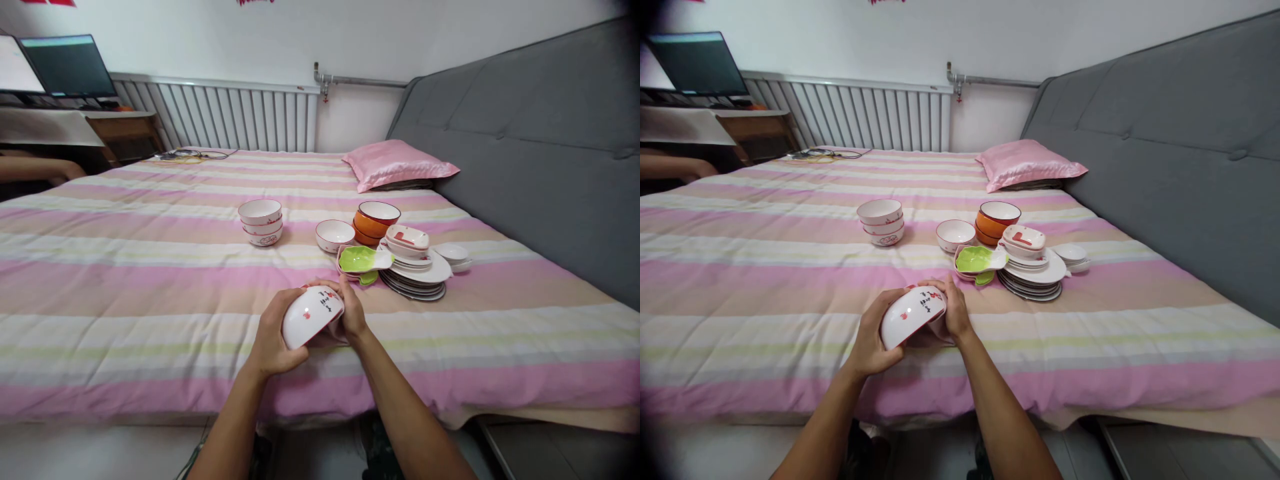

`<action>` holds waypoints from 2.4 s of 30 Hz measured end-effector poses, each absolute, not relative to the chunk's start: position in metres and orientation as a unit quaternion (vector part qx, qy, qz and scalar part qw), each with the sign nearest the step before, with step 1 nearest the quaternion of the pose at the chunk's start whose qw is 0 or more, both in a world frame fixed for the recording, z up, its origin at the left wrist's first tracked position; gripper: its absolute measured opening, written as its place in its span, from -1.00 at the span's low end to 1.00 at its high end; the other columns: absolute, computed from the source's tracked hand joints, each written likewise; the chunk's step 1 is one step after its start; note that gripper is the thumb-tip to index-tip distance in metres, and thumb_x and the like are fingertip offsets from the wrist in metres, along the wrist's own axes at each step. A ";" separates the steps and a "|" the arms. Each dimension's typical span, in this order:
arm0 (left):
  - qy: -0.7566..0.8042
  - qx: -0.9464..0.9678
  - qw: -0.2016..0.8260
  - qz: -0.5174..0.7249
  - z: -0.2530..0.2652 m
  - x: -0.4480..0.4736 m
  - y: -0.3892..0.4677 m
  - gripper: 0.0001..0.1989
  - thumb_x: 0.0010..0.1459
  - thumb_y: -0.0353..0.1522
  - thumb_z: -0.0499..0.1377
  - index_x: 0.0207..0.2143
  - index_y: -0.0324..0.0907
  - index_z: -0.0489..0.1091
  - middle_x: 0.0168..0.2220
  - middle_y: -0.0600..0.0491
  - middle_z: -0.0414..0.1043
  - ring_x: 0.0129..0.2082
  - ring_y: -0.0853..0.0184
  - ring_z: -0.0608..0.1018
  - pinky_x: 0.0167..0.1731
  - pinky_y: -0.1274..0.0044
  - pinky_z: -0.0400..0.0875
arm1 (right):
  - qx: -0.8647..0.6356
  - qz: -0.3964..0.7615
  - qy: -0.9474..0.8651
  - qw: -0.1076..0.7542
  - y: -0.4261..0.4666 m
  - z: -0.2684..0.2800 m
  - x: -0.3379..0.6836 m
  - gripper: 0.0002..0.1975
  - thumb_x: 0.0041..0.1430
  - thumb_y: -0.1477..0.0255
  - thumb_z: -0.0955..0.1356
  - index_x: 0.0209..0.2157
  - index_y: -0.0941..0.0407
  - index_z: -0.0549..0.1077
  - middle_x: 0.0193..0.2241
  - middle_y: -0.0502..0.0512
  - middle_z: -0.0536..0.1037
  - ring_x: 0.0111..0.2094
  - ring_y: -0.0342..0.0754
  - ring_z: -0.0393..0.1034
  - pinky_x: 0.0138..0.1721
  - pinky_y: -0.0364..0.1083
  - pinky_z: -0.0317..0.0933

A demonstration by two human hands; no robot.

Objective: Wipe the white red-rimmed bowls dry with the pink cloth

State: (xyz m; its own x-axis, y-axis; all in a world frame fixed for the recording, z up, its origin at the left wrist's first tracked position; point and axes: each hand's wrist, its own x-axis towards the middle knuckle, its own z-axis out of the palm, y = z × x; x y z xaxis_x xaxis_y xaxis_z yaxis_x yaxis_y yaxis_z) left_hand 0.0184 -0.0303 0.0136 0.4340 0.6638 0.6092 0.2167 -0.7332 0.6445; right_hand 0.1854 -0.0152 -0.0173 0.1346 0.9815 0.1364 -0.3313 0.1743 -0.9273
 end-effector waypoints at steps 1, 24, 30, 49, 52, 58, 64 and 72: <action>0.272 0.811 0.246 0.457 0.014 0.018 -0.030 -0.22 -0.35 -0.45 0.11 0.08 -0.14 0.20 0.00 -0.11 0.33 -0.05 0.07 0.44 -0.07 0.27 0.34 | -0.392 0.509 -0.416 0.644 -0.015 -0.018 0.185 -0.34 0.17 -0.08 0.12 -0.32 0.12 0.61 -0.28 0.14 0.63 -0.08 0.10 0.44 -0.04 0.00 0.26; 0.277 0.809 0.251 0.454 0.014 0.018 -0.032 -0.22 -0.35 -0.47 0.09 0.08 -0.17 0.20 0.02 -0.12 0.33 -0.03 0.08 0.43 -0.04 0.28 0.33 | -0.388 0.507 -0.407 0.654 -0.014 -0.020 0.185 -0.35 0.16 -0.08 0.13 -0.35 0.12 0.61 -0.29 0.15 0.63 -0.03 0.12 0.41 0.01 0.03 0.23; 0.273 0.809 0.253 0.456 0.013 0.018 -0.031 -0.22 -0.35 -0.46 0.10 0.09 -0.17 0.19 0.02 -0.12 0.32 -0.02 0.08 0.43 -0.04 0.27 0.32 | -0.382 0.531 -0.385 0.651 -0.014 -0.019 0.186 -0.39 0.14 -0.07 0.18 -0.36 0.12 0.61 -0.27 0.14 0.63 0.00 0.11 0.40 0.03 0.01 0.21; 0.277 0.807 0.257 0.454 0.013 0.018 -0.031 -0.20 -0.36 -0.48 0.10 0.09 -0.16 0.19 0.02 -0.11 0.32 -0.02 0.09 0.42 -0.03 0.29 0.31 | -0.383 0.544 -0.366 0.651 -0.013 -0.022 0.186 -0.40 0.12 -0.07 0.19 -0.34 0.11 0.61 -0.29 0.14 0.64 0.00 0.12 0.40 0.05 0.02 0.19; 0.277 0.807 0.256 0.454 0.013 0.017 -0.031 -0.21 -0.35 -0.48 0.10 0.09 -0.16 0.19 0.03 -0.11 0.32 -0.02 0.09 0.42 -0.03 0.29 0.31 | -0.380 0.544 -0.365 0.653 -0.013 -0.022 0.186 -0.41 0.12 -0.07 0.19 -0.34 0.10 0.62 -0.29 0.13 0.64 0.00 0.12 0.40 0.05 0.02 0.19; 0.282 0.807 0.255 0.452 0.012 0.018 -0.031 -0.20 -0.36 -0.48 0.10 0.10 -0.15 0.18 0.03 -0.11 0.32 -0.02 0.09 0.42 -0.04 0.29 0.32 | -0.382 0.544 -0.366 0.651 -0.013 -0.022 0.186 -0.41 0.12 -0.07 0.20 -0.35 0.11 0.62 -0.27 0.13 0.64 0.03 0.13 0.38 0.05 0.02 0.19; 0.276 0.807 0.251 0.458 0.012 0.018 -0.031 -0.21 -0.35 -0.48 0.10 0.09 -0.15 0.19 0.02 -0.10 0.32 -0.03 0.10 0.43 -0.04 0.30 0.32 | -0.387 0.540 -0.369 0.650 -0.012 -0.022 0.186 -0.42 0.12 -0.06 0.19 -0.36 0.10 0.61 -0.30 0.14 0.64 0.04 0.14 0.37 0.04 0.03 0.20; 0.277 0.808 0.248 0.457 0.013 0.018 -0.032 -0.22 -0.35 -0.47 0.10 0.09 -0.16 0.19 0.03 -0.10 0.32 -0.01 0.10 0.42 -0.02 0.30 0.31 | -0.389 0.541 -0.368 0.649 -0.012 -0.022 0.186 -0.40 0.11 -0.08 0.19 -0.33 0.10 0.62 -0.29 0.14 0.64 0.05 0.14 0.36 0.05 0.05 0.19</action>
State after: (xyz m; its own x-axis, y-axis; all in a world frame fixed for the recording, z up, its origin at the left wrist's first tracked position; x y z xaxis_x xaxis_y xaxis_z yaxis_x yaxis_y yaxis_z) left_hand 0.0177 -0.0319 0.0127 0.4291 0.6751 0.6001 0.2216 -0.7228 0.6546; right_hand 0.1857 -0.0125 -0.0223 0.1448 0.9878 0.0576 -0.4158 0.1136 -0.9023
